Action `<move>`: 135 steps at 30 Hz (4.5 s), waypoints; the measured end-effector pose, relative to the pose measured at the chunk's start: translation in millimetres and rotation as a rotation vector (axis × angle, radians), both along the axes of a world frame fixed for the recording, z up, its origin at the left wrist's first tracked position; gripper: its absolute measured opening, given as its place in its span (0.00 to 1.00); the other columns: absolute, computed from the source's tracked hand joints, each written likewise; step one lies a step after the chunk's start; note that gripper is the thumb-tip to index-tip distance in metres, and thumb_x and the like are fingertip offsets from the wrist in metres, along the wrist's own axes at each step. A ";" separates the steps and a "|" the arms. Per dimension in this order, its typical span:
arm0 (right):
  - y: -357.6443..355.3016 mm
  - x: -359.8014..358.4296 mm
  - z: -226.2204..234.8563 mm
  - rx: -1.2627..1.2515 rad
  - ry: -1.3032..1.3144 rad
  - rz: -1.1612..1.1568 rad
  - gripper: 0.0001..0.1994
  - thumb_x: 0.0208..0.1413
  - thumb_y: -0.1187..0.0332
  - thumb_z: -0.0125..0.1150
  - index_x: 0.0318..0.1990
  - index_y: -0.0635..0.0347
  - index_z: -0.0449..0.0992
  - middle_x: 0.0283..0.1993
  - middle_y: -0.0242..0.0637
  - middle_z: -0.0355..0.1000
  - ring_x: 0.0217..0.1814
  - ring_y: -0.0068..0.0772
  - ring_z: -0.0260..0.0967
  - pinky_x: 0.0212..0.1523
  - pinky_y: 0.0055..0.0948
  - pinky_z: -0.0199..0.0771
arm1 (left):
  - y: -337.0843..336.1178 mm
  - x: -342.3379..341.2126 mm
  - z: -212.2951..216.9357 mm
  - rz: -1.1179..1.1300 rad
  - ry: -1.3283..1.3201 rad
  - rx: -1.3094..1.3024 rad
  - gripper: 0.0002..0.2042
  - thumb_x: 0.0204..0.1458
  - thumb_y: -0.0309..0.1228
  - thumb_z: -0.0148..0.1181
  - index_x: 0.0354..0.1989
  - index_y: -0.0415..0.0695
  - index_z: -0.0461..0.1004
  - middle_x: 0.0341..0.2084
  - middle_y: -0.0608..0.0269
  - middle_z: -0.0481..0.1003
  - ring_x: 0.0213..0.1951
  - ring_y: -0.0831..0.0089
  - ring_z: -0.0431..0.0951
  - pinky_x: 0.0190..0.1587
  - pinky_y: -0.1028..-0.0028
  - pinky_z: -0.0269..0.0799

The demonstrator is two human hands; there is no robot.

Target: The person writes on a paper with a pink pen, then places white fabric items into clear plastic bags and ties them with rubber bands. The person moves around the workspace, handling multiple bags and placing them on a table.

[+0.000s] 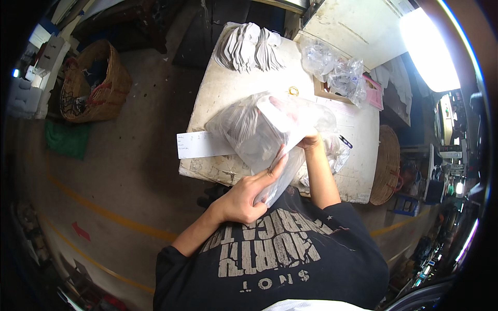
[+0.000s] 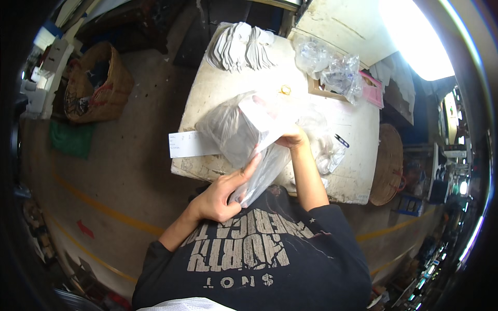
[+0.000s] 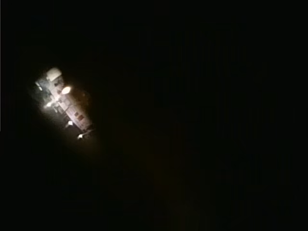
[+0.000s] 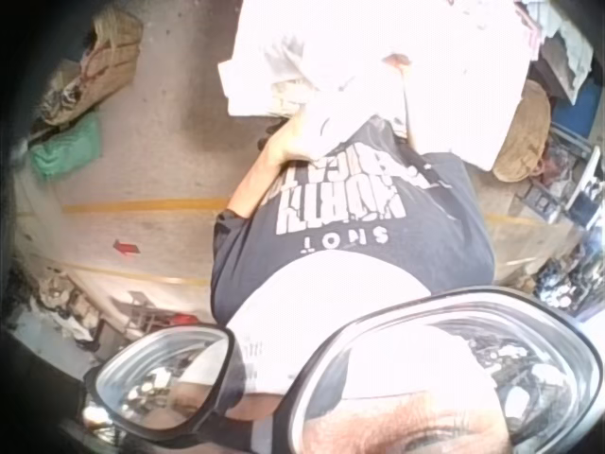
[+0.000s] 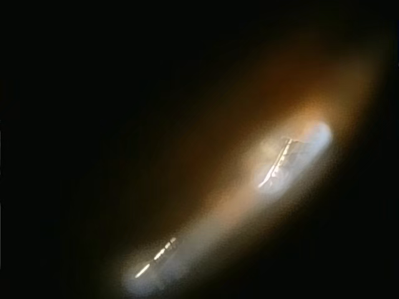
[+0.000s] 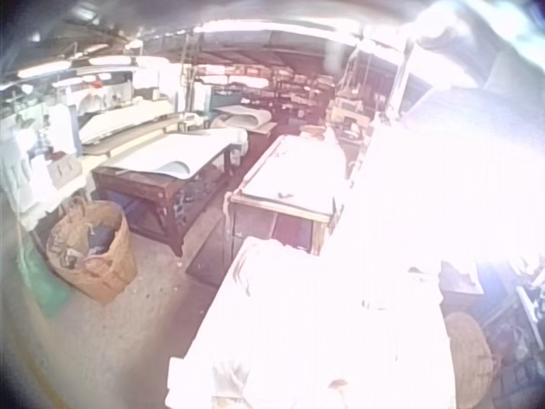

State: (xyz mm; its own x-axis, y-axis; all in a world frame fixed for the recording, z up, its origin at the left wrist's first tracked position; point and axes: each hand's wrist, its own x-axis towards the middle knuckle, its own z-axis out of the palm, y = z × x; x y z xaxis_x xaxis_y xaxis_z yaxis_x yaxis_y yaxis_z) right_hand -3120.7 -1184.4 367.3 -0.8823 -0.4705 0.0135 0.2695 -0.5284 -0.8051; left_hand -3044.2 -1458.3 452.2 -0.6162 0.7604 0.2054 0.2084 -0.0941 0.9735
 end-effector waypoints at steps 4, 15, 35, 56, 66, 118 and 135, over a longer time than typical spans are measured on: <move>-0.8 -11.2 1.9 0.259 0.109 -0.079 0.51 0.48 0.60 0.79 0.77 0.66 0.55 0.78 0.54 0.54 0.75 0.43 0.59 0.69 0.39 0.67 | -1.1 1.7 0.0 -0.051 -0.032 -0.001 0.51 0.35 0.17 0.48 0.79 0.37 0.47 0.73 0.32 0.56 0.70 0.42 0.64 0.70 0.63 0.63; -27.0 -16.8 0.0 1.463 0.575 -0.789 0.24 0.58 0.59 0.73 0.58 0.60 0.77 0.41 0.41 0.81 0.40 0.40 0.78 0.45 0.38 0.80 | -20.6 0.6 7.0 0.065 -0.151 -0.149 0.45 0.39 0.14 0.47 0.76 0.37 0.57 0.41 0.44 0.82 0.34 0.69 0.82 0.45 0.75 0.75; 110.8 108.9 -19.1 1.778 0.240 -0.494 0.25 0.62 0.57 0.68 0.59 0.65 0.71 0.49 0.44 0.73 0.54 0.37 0.68 0.54 0.35 0.72 | -51.4 -42.5 -71.2 0.674 -0.027 0.193 0.22 0.57 0.34 0.69 0.57 0.34 0.76 0.64 0.49 0.72 0.66 0.66 0.66 0.66 0.63 0.63; -66.7 41.0 59.3 0.451 0.284 -0.539 0.17 0.72 0.53 0.51 0.52 0.57 0.69 0.48 0.43 0.68 0.51 0.35 0.67 0.57 0.36 0.68 | 67.3 -54.6 -58.5 0.633 -0.041 0.162 0.14 0.63 0.31 0.67 0.52 0.35 0.76 0.41 0.62 0.81 0.44 0.76 0.79 0.45 0.75 0.73; -13.3 29.0 18.4 0.973 0.494 -0.334 0.20 0.64 0.67 0.56 0.62 0.58 0.71 0.54 0.42 0.77 0.65 0.49 0.71 0.73 0.48 0.59 | 36.5 -69.5 -63.7 0.582 0.110 0.079 0.11 0.67 0.28 0.56 0.53 0.35 0.73 0.51 0.54 0.76 0.54 0.63 0.76 0.61 0.66 0.66; -21.8 42.4 26.7 1.283 0.873 -0.625 0.23 0.44 0.77 0.65 0.49 0.42 0.81 0.58 0.36 0.70 0.64 0.46 0.64 0.66 0.47 0.58 | 42.2 -112.1 -54.4 0.023 -0.536 -0.016 0.15 0.62 0.29 0.62 0.54 0.36 0.77 0.46 0.61 0.81 0.44 0.76 0.78 0.49 0.72 0.73; -42.0 49.6 8.3 1.402 0.773 -0.858 0.19 0.48 0.76 0.60 0.49 0.46 0.81 0.71 0.39 0.63 0.75 0.56 0.52 0.73 0.55 0.52 | 81.9 -168.0 -61.8 0.483 -0.059 -0.598 0.16 0.66 0.48 0.58 0.35 0.52 0.86 0.30 0.69 0.82 0.39 0.73 0.78 0.49 0.64 0.66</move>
